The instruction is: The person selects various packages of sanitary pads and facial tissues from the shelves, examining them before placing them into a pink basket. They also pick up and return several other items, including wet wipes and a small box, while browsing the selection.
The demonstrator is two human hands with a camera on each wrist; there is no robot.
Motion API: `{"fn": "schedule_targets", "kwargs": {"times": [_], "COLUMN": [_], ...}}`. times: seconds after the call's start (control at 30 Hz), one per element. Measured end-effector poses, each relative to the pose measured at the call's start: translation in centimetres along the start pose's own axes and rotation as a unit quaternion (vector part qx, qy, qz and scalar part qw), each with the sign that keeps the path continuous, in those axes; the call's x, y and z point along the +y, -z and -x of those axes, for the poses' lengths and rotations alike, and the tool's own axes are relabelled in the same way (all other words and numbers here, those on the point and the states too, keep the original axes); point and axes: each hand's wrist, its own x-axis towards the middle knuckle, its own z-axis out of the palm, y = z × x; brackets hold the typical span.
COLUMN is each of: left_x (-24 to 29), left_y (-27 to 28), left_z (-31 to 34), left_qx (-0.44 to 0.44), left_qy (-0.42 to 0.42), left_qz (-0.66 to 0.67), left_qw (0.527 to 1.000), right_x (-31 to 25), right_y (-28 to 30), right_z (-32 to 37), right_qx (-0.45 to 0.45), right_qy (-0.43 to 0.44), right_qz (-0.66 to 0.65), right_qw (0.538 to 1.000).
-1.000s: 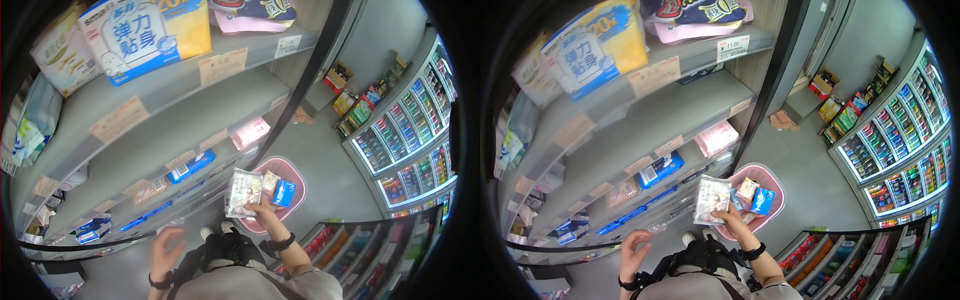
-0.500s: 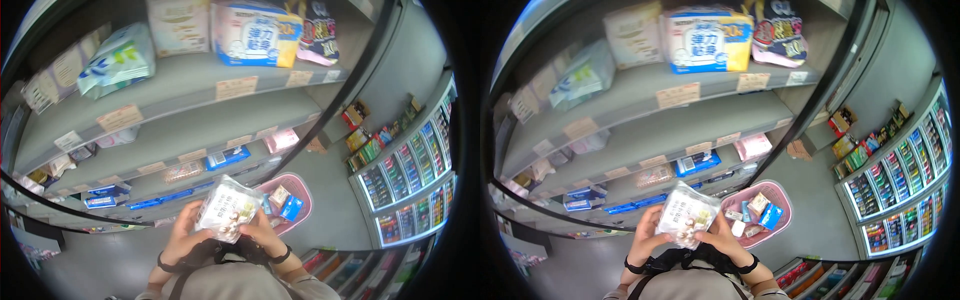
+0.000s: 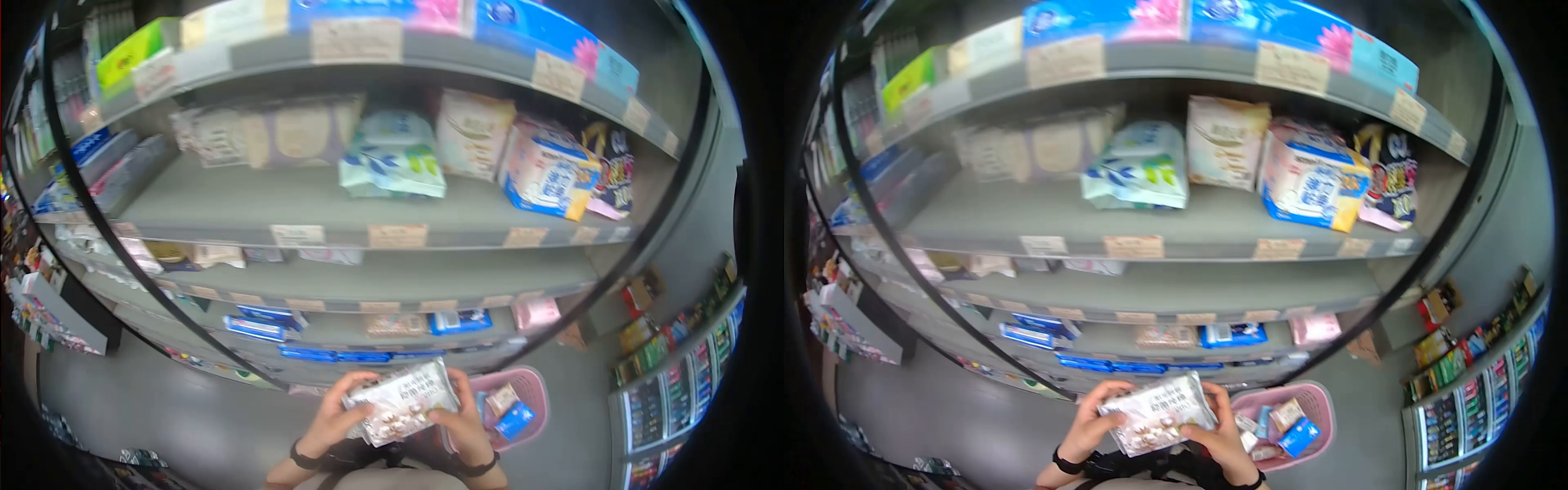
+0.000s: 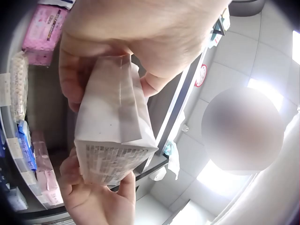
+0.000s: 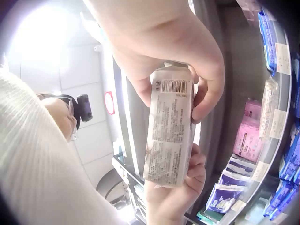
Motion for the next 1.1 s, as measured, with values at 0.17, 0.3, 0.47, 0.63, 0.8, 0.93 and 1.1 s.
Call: {"fn": "schedule_targets", "kwargs": {"times": [0.17, 0.3, 0.47, 0.63, 0.8, 0.93, 1.1], "left_x": [1.5, 1.8, 1.4, 2.3, 0.8, 1.8, 1.3], "left_y": [0.6, 0.9, 1.3, 2.5, 4.1, 4.9, 7.7], "left_z": [1.1, 1.9, 2.3, 3.5, 4.4, 5.5, 6.1], "left_qx": [0.015, 0.022, 0.026, 0.063, 0.075, 0.091, 0.105], "left_qy": [0.002, 0.025, -0.015, -0.012, -0.009, -0.048, -0.076], "left_qz": [-0.001, 0.035, -0.028, -0.022, 0.0, 0.066, 0.116], "left_qw": [1.0, 0.999, 0.999, 0.998, 0.997, 0.992, 0.985], "right_x": [-1.0, 0.1, 2.0, 0.8, 3.0, 2.7, 3.9], "right_y": [-1.8, -1.9, -1.3, -2.6, -2.4, -4.5, -7.0], "right_z": [0.0, -0.4, -0.6, -0.7, -1.7, -1.2, -1.3], "right_qx": [-0.047, -0.036, -0.064, -0.101, -0.144, -0.158, -0.138], "right_qy": [-0.041, -0.006, 0.017, -0.088, -0.022, -0.051, -0.035], "right_qz": [0.007, 0.053, 0.063, 0.055, 0.099, 0.114, 0.182], "right_qw": [0.998, 0.998, 0.996, 0.989, 0.984, 0.979, 0.973]}}
